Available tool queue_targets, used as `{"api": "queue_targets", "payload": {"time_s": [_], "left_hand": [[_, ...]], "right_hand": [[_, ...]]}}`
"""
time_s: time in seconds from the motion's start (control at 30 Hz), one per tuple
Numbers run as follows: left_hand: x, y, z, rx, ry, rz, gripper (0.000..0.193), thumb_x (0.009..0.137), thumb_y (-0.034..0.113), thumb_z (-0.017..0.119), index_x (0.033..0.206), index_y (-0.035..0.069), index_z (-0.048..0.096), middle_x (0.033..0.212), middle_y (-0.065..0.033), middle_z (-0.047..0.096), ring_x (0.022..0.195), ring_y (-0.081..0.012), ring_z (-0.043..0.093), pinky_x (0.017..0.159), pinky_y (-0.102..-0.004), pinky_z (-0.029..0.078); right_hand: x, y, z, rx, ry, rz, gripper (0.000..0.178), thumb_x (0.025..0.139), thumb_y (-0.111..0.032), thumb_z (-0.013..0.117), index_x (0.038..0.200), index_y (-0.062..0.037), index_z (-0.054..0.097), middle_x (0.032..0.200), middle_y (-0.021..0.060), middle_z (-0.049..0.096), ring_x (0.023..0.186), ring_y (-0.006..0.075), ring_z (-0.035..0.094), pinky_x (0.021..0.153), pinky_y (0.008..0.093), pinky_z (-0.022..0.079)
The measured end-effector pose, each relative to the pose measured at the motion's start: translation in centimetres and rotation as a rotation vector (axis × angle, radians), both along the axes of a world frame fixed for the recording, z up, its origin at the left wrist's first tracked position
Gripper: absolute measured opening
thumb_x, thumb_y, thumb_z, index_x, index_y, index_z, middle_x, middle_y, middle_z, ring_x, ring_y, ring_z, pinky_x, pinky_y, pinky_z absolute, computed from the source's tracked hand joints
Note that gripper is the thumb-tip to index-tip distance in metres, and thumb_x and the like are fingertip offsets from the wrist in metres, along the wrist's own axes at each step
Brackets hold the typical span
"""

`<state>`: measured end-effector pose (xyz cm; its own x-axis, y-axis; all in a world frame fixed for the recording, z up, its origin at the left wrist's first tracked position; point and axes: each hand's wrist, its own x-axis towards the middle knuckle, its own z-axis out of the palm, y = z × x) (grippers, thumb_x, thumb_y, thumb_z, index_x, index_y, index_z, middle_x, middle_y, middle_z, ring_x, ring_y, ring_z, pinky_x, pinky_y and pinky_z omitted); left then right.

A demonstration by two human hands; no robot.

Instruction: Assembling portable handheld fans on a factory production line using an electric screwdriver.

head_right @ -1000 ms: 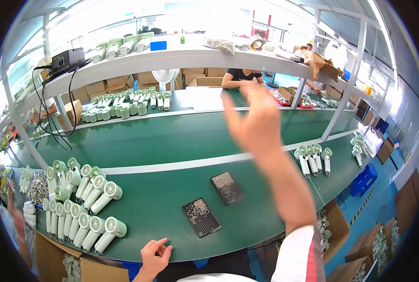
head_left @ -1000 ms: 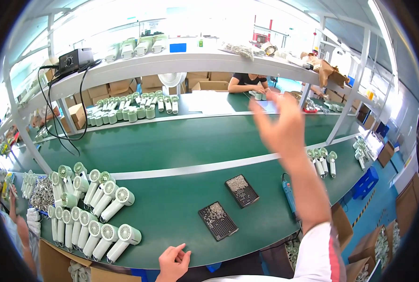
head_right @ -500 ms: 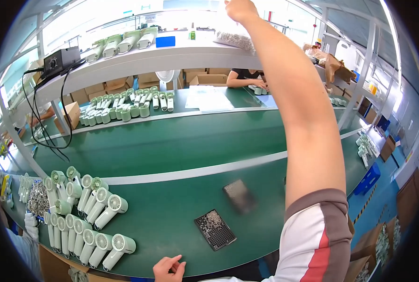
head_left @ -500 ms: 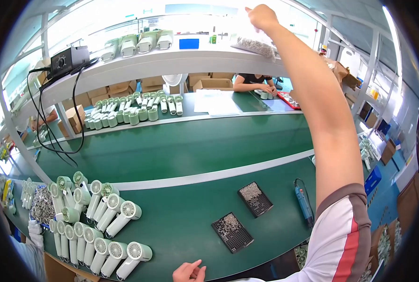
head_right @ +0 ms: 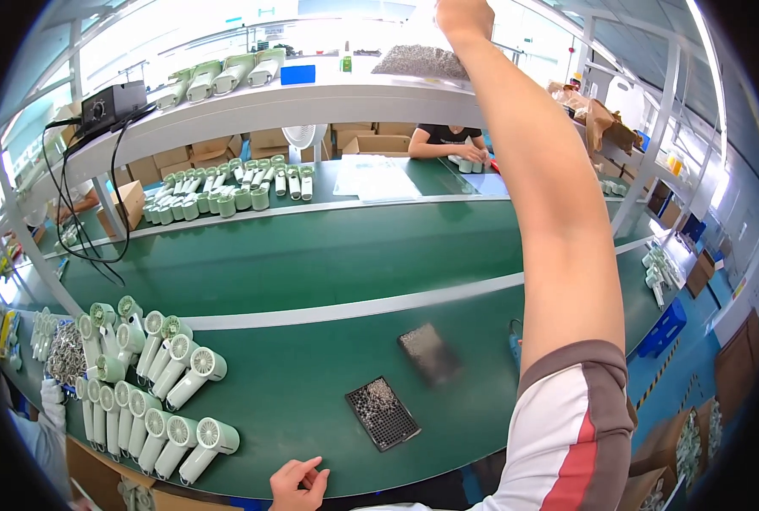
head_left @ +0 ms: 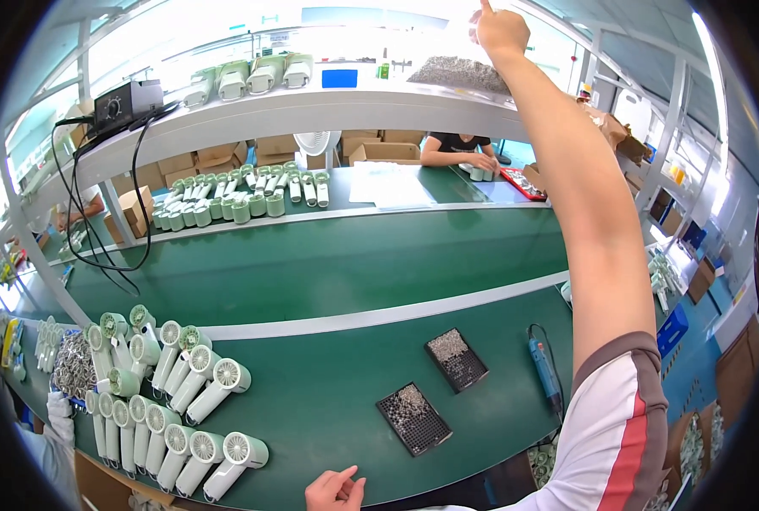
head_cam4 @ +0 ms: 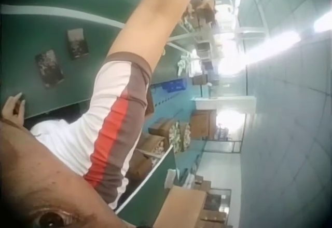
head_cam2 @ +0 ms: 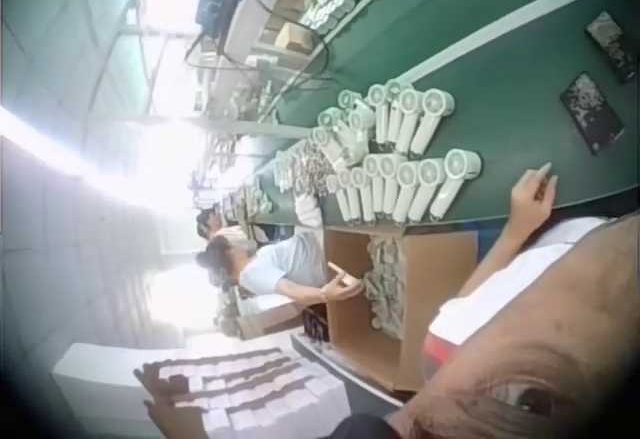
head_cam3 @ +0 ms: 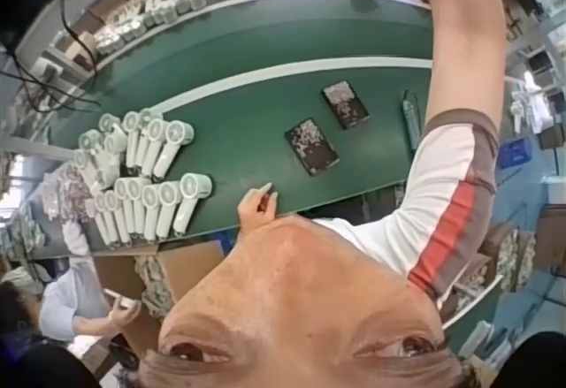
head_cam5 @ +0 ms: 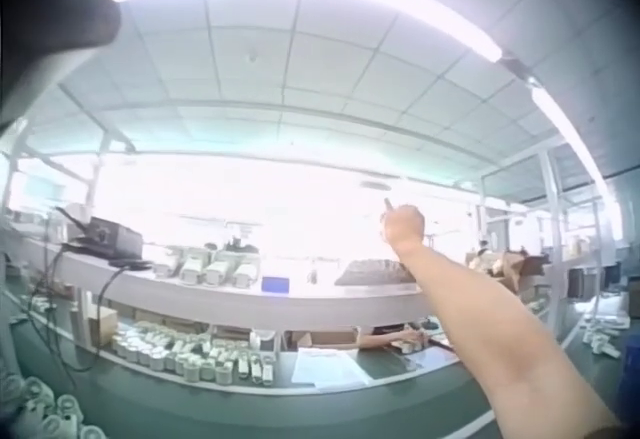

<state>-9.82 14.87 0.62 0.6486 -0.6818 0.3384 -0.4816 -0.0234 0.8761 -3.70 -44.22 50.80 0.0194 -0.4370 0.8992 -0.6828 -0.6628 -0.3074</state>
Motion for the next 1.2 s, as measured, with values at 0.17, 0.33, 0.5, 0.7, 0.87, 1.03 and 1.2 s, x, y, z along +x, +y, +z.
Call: {"api": "queue_targets", "payload": {"time_s": [0.17,0.33,0.5,0.7,0.87,1.03,1.2], "left_hand": [[0.1,-0.5,0.1,-0.002,-0.015,0.000,0.027,0.084,0.002,0.081,0.110,0.003,0.076,0.071,-0.0080,0.058,0.055,-0.0159,0.052,0.052,-0.0301,0.044],[0.5,-0.7,0.6,0.034,-0.005,0.039,0.017,0.090,0.009,0.078,0.105,0.000,0.075,0.074,-0.0092,0.064,0.058,-0.0169,0.057,0.055,-0.0306,0.047],[1.7,-0.8,-2.5,-0.068,0.255,-0.072,0.029,0.086,-0.005,0.078,0.115,-0.003,0.073,0.083,-0.0050,0.066,0.065,-0.0073,0.063,0.056,-0.0213,0.050],[0.2,-3.3,3.1,-0.264,0.492,-0.289,0.058,0.099,0.025,0.072,0.145,-0.004,0.053,0.116,-0.0152,0.068,0.099,-0.0214,0.069,0.076,-0.0324,0.059],[-1.4,-2.9,3.9,-0.386,0.406,-0.335,0.095,0.095,0.062,0.066,0.153,-0.009,0.041,0.144,-0.0235,0.058,0.132,-0.0319,0.058,0.112,-0.0459,0.043],[-2.3,-0.8,2.8,-0.241,0.261,-0.265,0.092,0.100,0.061,0.056,0.153,-0.013,0.040,0.144,-0.0269,0.057,0.134,-0.0350,0.055,0.116,-0.0448,0.038],[-1.4,0.4,1.5,-0.054,-0.019,-0.146,0.071,0.106,0.042,0.042,0.151,-0.012,0.042,0.146,-0.0271,0.055,0.137,-0.0368,0.054,0.117,-0.0441,0.037]], "right_hand": [[-1.4,-1.6,1.7,-0.166,-0.195,0.191,0.051,0.105,-0.044,0.057,0.080,-0.0038,0.077,0.077,0.0117,0.076,0.069,0.0241,0.073,0.071,0.0386,0.057],[-4.0,6.6,1.3,0.061,-0.508,0.863,0.048,0.102,-0.035,0.064,0.074,0.0026,0.071,0.069,0.0150,0.072,0.052,0.0233,0.067,0.046,0.0343,0.053],[-10.5,17.1,-1.6,0.177,-0.545,0.868,0.045,0.101,-0.033,0.067,0.079,0.0054,0.072,0.070,0.0155,0.071,0.057,0.0224,0.069,0.047,0.0335,0.054],[-17.1,27.8,-13.4,0.566,-0.625,0.974,0.042,0.098,-0.032,0.071,0.080,0.0052,0.074,0.075,0.0157,0.072,0.065,0.0236,0.071,0.055,0.0370,0.057],[-21.1,35.6,-25.9,0.870,-0.526,1.091,0.049,0.107,-0.041,0.058,0.098,0.0032,0.076,0.091,0.0137,0.078,0.073,0.0160,0.074,0.060,0.0267,0.056],[-23.3,42.5,-38.6,0.913,-0.517,1.144,0.044,0.112,-0.028,0.050,0.101,0.0078,0.073,0.092,0.0151,0.078,0.072,0.0186,0.073,0.067,0.0318,0.060],[-21.9,45.0,-46.6,0.593,-0.232,1.094,0.036,0.111,-0.019,0.050,0.103,0.0075,0.073,0.098,0.0136,0.078,0.076,0.0206,0.074,0.073,0.0340,0.061]]}}
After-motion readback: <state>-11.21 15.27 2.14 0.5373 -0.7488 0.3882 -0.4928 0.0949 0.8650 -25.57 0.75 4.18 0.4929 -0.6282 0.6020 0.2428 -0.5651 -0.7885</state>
